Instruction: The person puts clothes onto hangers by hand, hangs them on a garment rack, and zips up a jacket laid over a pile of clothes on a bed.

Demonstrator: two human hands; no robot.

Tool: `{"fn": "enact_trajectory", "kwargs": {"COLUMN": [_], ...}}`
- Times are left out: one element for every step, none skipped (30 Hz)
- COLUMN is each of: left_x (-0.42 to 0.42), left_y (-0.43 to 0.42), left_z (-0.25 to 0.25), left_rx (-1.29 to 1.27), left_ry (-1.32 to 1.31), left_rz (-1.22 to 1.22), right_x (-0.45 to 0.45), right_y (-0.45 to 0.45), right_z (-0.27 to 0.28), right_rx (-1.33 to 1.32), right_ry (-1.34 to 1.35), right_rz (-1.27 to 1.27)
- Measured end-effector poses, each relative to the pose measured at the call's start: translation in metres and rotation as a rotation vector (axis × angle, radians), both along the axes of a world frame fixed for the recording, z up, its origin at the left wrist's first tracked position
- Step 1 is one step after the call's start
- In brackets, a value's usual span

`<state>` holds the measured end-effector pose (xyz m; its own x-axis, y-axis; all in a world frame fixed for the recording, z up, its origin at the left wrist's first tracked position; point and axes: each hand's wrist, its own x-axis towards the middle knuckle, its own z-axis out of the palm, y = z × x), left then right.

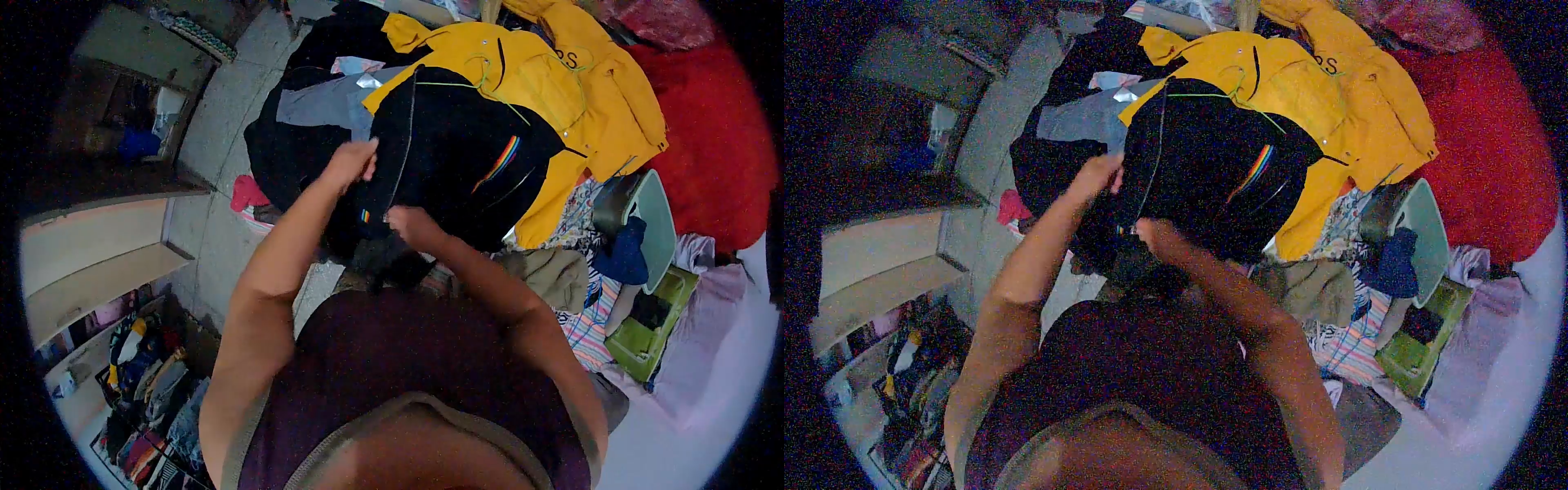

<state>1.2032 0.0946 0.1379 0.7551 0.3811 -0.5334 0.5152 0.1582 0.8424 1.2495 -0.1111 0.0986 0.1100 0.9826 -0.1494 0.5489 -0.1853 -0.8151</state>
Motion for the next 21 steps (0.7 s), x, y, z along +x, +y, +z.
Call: {"fn": "enact_trajectory", "kwargs": {"left_x": [-0.023,-0.047,-0.067,-0.080,-0.088,-0.091,-0.090,-0.089,-0.089,-0.090,-0.089,-0.090,-0.089,-0.090,-0.090,-0.091,-0.093,-0.096,-0.098,-0.099,-0.098], "left_y": [-0.006,-0.014,-0.027,-0.042,-0.056,-0.066,-0.072,-0.077,-0.080,-0.079,-0.075,-0.073,-0.073,-0.072,-0.071,-0.071,-0.070,-0.070,-0.069,-0.071,-0.074], "left_z": [-0.004,-0.001,-0.004,-0.001,-0.001,-0.002,-0.004,-0.005,-0.007,-0.015,-0.025,-0.035,-0.022,-0.019,-0.017,-0.016,-0.014,-0.012,-0.010,-0.009,-0.010], "left_rx": [0.034,0.081,-0.038,-0.108,-0.156,-0.207,-0.227,-0.246,-0.266,-0.339,-0.408,-0.476,-0.525,-0.550,-0.575,-0.599,-0.641,-0.681,-0.720,-0.711,-0.702], "left_ry": [-0.002,0.035,0.129,0.255,0.270,0.285,0.255,0.224,0.195,0.168,0.139,0.108,0.112,0.110,0.107,0.104,0.070,0.034,-0.002,0.015,0.032], "left_rz": [-0.003,-0.076,-0.030,0.039,0.048,0.056,0.078,0.099,0.123,0.176,0.233,0.291,0.322,0.333,0.342,0.348,0.328,0.309,0.291,0.329,0.369], "right_x": [-0.003,-0.006,-0.008,-0.009,-0.011,-0.015,-0.023,-0.028,-0.031,-0.033,-0.034,-0.034,-0.031,-0.030,-0.028,-0.024,-0.019,-0.014,-0.009,-0.006,-0.002], "right_y": [-0.002,-0.005,-0.008,-0.010,-0.013,-0.014,-0.011,-0.008,-0.009,-0.007,-0.006,-0.006,-0.006,-0.008,-0.012,-0.018,-0.025,-0.031,-0.037,-0.040,-0.043], "right_z": [-0.005,-0.007,-0.007,-0.006,-0.006,-0.010,-0.012,-0.014,-0.015,-0.005,0.001,0.001,-0.001,-0.002,-0.002,-0.002,-0.003,-0.009,-0.017,-0.024,-0.031], "right_rx": [-0.057,-0.116,-0.027,0.064,0.153,0.111,0.070,0.030,0.056,0.083,0.112,0.187,0.263,0.339,0.288,0.238,0.188,0.086,-0.016,-0.115,-0.176], "right_ry": [0.061,0.124,0.074,0.021,-0.034,0.013,0.058,0.102,0.124,0.148,0.171,0.136,0.101,0.068,0.000,-0.070,-0.141,-0.178,-0.214,-0.249,-0.271], "right_rz": [-0.055,-0.113,-0.082,-0.052,-0.022,-0.070,-0.120,-0.169,-0.180,-0.189,-0.195,-0.149,-0.100,-0.051,-0.085,-0.120,-0.157,-0.226,-0.295,-0.363,-0.338]}}
